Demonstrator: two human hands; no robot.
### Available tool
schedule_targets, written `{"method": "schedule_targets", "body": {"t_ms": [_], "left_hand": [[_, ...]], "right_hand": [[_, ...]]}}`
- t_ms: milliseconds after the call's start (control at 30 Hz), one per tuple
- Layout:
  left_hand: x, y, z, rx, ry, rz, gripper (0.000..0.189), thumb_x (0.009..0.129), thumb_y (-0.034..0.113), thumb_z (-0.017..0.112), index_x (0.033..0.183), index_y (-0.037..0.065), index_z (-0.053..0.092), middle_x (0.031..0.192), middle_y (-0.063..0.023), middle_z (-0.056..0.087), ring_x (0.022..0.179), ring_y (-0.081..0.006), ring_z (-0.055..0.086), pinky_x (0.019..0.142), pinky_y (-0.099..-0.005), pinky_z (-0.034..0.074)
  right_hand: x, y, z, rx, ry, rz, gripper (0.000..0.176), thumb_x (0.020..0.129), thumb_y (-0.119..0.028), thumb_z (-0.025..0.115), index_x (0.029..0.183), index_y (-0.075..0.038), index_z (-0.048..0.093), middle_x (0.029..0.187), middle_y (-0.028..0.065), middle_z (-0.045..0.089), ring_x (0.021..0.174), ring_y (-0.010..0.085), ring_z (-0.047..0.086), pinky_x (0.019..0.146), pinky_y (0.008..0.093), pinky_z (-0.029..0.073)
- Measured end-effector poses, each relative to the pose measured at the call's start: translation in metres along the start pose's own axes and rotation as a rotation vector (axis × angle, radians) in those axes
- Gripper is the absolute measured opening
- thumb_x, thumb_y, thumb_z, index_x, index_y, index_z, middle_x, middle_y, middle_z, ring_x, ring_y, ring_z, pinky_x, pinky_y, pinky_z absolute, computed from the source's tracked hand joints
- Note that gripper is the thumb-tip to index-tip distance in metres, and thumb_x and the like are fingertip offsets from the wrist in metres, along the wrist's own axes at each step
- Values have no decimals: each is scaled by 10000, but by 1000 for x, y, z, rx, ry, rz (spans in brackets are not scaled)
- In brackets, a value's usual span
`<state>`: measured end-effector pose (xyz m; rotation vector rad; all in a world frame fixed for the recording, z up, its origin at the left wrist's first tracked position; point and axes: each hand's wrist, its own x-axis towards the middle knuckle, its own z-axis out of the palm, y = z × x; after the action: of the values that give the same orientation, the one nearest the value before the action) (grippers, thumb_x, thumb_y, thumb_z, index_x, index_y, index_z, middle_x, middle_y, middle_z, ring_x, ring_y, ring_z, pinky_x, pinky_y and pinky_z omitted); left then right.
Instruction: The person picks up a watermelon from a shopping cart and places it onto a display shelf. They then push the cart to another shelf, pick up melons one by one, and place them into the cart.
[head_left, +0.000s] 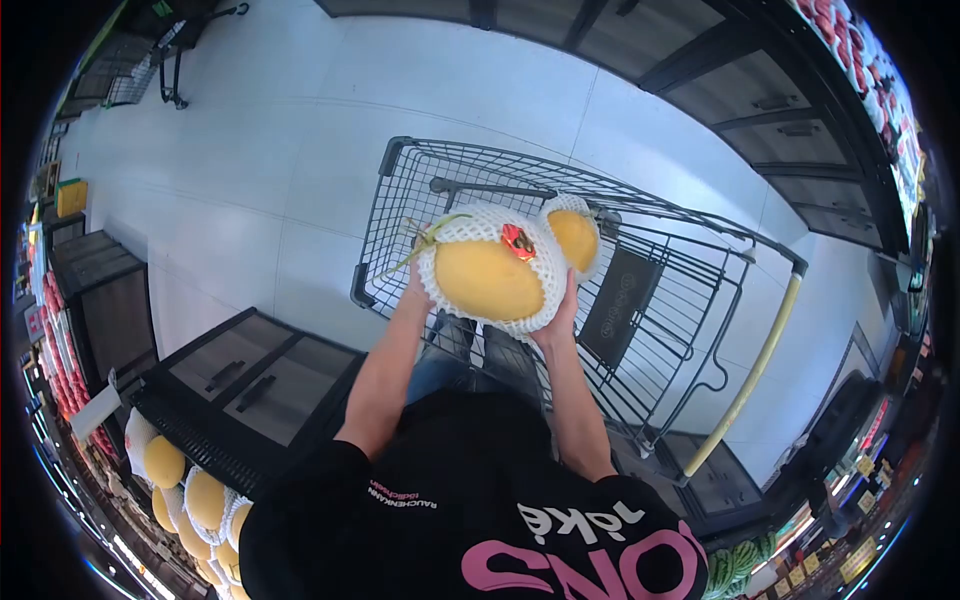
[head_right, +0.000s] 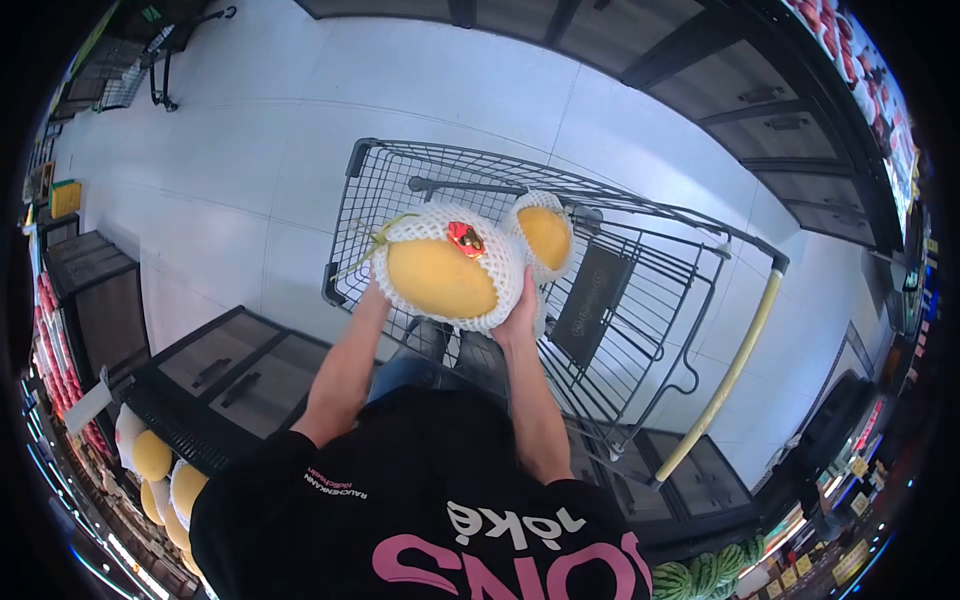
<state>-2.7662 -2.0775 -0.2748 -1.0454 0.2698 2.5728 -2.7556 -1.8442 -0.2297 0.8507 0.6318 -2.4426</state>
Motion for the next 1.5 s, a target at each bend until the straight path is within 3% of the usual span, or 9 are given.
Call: {"method": "schedule_targets", "body": {"t_ms": [133, 467, 600, 800, 867, 1000, 1167, 1333, 1500], "left_hand": [[43, 43, 43, 438, 383, -15, 524, 957, 497, 475, 1186, 54, 635, 1125, -138, 694, 934, -261, 692, 887, -406, 554], [202, 85, -109, 500, 254, -256, 545, 976, 496, 425, 1207, 44, 625, 1155, -128, 693, 960, -224, 699, 878, -396, 562], [191, 78, -107, 506, 431, -281, 413, 1031, 326, 414, 1319, 68, 560, 1271, -144, 636, 1087, -256, 657, 963, -427, 526], [148, 89, -52, 351, 325, -271, 552, 947, 538, 493, 1202, 68, 631, 1193, -99, 676, 1010, -224, 676, 894, -393, 554], [151, 106, -27, 493, 466, -259, 557, 913, 557, 532, 1170, 77, 648, 1157, -88, 689, 985, -227, 677, 890, -391, 549], [183, 110, -56, 520, 467, -231, 543, 859, 547, 584, 1134, 86, 668, 1100, -83, 713, 947, -237, 679, 908, -398, 531], [193, 88, -120, 344, 426, -286, 667, 865, 645, 534, 1236, 100, 640, 1212, -104, 673, 1064, -263, 651, 976, -427, 495], [174, 85, -76, 403, 584, -248, 706, 938, 660, 367, 1359, 123, 548, 1388, -101, 559, 1240, -266, 548, 1076, -440, 412], [193, 88, -105, 357, 409, -206, 660, 990, 595, 288, 1380, 113, 517, 1386, -104, 559, 1263, -267, 534, 1097, -439, 395]], "right_hand": [[53, 3, -13, -3, 28, -18, 713, 986, -621, 306, 1476, -109, 388, 1471, 118, 461, 1333, 308, 461, 1110, 478, 363], [160, 18, -40, -83, 138, -49, 613, 1011, -509, 309, 1432, -85, 445, 1427, 113, 512, 1306, 296, 489, 1106, 452, 370], [173, 19, -67, -118, 164, -27, 614, 1008, -515, 329, 1416, -76, 461, 1399, 116, 540, 1285, 289, 512, 1100, 443, 378], [173, 17, -54, -127, 183, 54, 628, 1004, -525, 331, 1417, -70, 458, 1410, 118, 530, 1283, 287, 515, 1087, 436, 393], [177, 20, -55, -140, 169, 21, 620, 1004, -514, 335, 1412, -64, 463, 1410, 121, 531, 1277, 286, 521, 1080, 432, 402], [198, 23, -67, -136, 175, 7, 589, 1000, -483, 361, 1381, -54, 497, 1383, 128, 554, 1256, 284, 540, 1069, 428, 413], [212, 32, -92, -127, 231, 43, 570, 989, -473, 397, 1352, -52, 525, 1346, 128, 584, 1235, 283, 557, 1069, 428, 414], [236, 42, -99, -158, 237, 62, 585, 987, -493, 405, 1367, -62, 513, 1369, 120, 566, 1264, 293, 530, 1096, 442, 386], [246, 44, -91, -108, 273, 159, 607, 986, -521, 395, 1396, -84, 488, 1423, 113, 515, 1326, 301, 463, 1131, 469, 331]]}}
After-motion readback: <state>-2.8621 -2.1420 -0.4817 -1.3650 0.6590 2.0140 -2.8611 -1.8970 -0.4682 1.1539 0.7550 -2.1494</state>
